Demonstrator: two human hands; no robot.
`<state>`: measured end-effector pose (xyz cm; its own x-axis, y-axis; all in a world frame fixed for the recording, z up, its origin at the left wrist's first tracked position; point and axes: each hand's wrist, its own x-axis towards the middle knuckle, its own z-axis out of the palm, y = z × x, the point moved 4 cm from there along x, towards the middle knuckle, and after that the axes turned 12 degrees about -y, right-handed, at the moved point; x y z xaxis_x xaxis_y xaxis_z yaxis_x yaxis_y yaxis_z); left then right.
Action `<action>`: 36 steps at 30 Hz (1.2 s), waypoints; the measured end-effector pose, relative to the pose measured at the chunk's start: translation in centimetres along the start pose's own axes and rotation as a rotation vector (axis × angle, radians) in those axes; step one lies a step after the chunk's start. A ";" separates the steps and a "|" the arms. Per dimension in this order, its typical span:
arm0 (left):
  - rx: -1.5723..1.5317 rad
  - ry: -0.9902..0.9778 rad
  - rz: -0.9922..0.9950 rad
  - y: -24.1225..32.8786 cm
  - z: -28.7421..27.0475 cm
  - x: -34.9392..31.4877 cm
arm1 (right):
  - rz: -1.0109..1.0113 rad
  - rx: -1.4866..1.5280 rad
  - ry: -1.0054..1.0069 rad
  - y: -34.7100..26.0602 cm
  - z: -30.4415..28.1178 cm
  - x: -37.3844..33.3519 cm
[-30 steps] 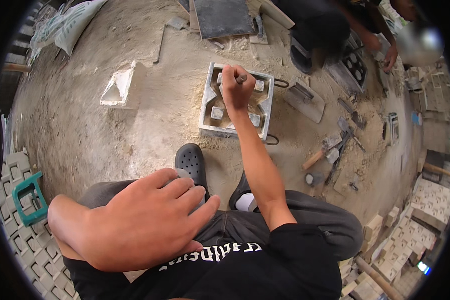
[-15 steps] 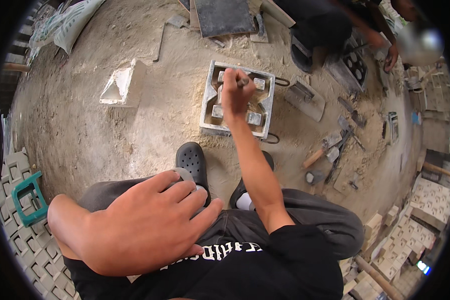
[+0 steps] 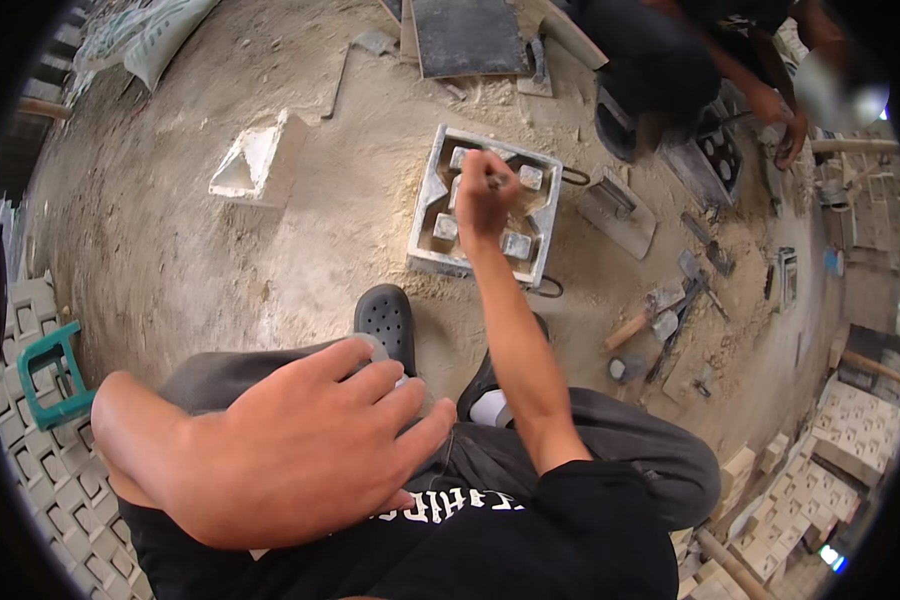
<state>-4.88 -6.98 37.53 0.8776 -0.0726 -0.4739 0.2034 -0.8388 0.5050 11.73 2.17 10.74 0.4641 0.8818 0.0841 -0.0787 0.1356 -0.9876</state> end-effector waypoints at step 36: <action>-0.033 -0.049 -0.016 -0.8 -0.1 0.3 | -0.020 0.200 -0.701 0.2 -1.8 3.3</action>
<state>-4.70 -6.27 37.07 0.8522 -0.0863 -0.5161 0.2321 -0.8217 0.5206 14.85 4.29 10.57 -0.2022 0.9511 0.2334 -0.2673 0.1757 -0.9475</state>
